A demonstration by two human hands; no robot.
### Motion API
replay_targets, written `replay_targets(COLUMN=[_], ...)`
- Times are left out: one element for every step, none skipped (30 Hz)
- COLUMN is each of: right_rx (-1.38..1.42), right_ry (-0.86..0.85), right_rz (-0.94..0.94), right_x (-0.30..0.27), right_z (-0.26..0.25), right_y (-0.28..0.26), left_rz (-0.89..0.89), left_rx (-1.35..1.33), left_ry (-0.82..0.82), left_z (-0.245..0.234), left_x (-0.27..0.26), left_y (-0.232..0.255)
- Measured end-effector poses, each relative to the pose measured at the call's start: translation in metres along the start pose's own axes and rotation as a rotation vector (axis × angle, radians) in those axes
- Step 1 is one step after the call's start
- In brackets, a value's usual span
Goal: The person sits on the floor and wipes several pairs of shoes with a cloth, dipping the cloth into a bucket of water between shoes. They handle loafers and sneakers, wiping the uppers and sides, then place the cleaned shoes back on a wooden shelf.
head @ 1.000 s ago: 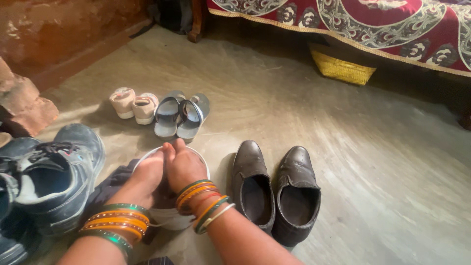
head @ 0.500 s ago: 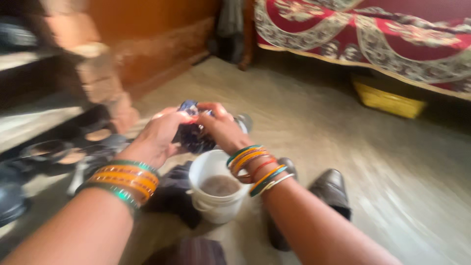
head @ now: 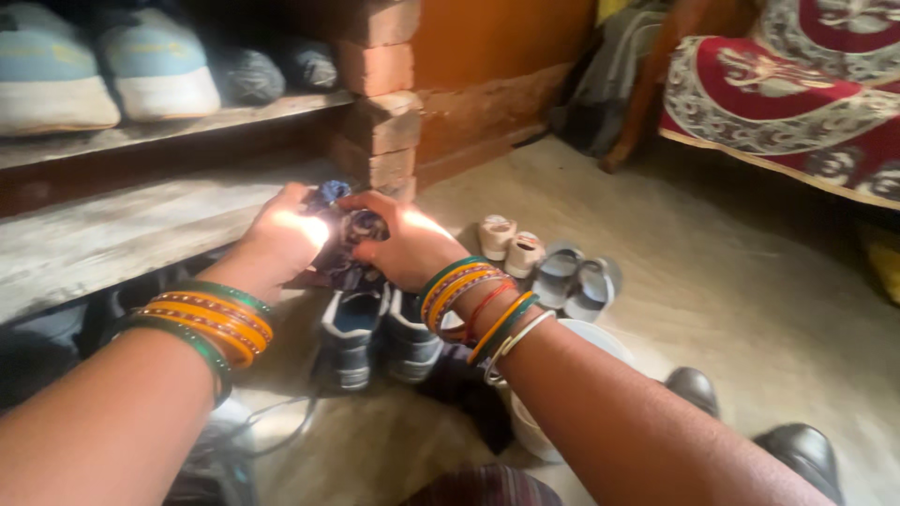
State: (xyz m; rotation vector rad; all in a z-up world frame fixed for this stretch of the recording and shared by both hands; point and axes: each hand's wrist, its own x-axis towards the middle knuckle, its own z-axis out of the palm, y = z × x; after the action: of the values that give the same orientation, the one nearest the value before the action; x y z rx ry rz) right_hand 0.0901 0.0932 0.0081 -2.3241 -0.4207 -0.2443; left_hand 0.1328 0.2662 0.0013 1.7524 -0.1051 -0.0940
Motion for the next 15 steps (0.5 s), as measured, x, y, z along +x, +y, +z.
replay_targets(right_rx=[0.040,0.061,0.083,0.105,0.112,0.120,0.128,0.127,0.124,0.121,0.112,0.104,0.096,0.088,0.075], right_ry=[-0.049,-0.057,-0.063,-0.069,-0.085,-0.101,-0.116,-0.103,-0.090,-0.076,-0.084,-0.092,-0.097,-0.127,-0.152], right_rz=[0.059,0.019,-0.018,-0.055,-0.115,-0.175,-0.235,-0.260,-0.284,-0.308,-0.312,-0.315,-0.322,-0.306,-0.292], right_x=[0.007,0.016,0.025,0.033,0.042,0.049,0.057,0.064,0.071,0.077,0.083,0.089,0.095,0.099,0.103], right_z=[0.013,0.023,0.033,0.043,0.053,0.065,0.076,0.090,0.104,0.114,0.121,0.127,0.131,0.135,0.136], right_y=[-0.007,-0.013,-0.018,-0.023,-0.026,-0.029,-0.031,-0.034,-0.038,-0.042,-0.045,-0.050,-0.055,-0.061,-0.067], left_rz=[-0.029,0.030,0.089,0.148,0.078,0.008,-0.062,-0.066,-0.070,-0.074,-0.096,-0.119,-0.138,-0.137,-0.130], left_rx=[-0.004,0.002,0.009,0.016,0.059,0.102,0.144,0.190,0.235,0.281,0.279,0.278,0.277,0.288,0.296], left_ry=[0.016,0.062,0.106,0.149,0.207,0.263,0.320,0.375,0.429,0.482,0.504,0.526,0.549,0.553,0.556], left_z=[-0.015,-0.029,-0.042,-0.055,-0.070,-0.085,-0.100,-0.115,-0.130,-0.140,-0.148,-0.156,-0.165,-0.171,-0.176], left_x=[0.007,0.017,0.029,0.040,0.051,0.063,0.072,0.078,0.081,0.084,0.085,0.085,0.083,0.080,0.077], left_y=[-0.012,-0.023,-0.035,-0.047,-0.057,-0.064,-0.071,-0.079,-0.084,-0.088,-0.091,-0.090,-0.089,-0.088,-0.087])
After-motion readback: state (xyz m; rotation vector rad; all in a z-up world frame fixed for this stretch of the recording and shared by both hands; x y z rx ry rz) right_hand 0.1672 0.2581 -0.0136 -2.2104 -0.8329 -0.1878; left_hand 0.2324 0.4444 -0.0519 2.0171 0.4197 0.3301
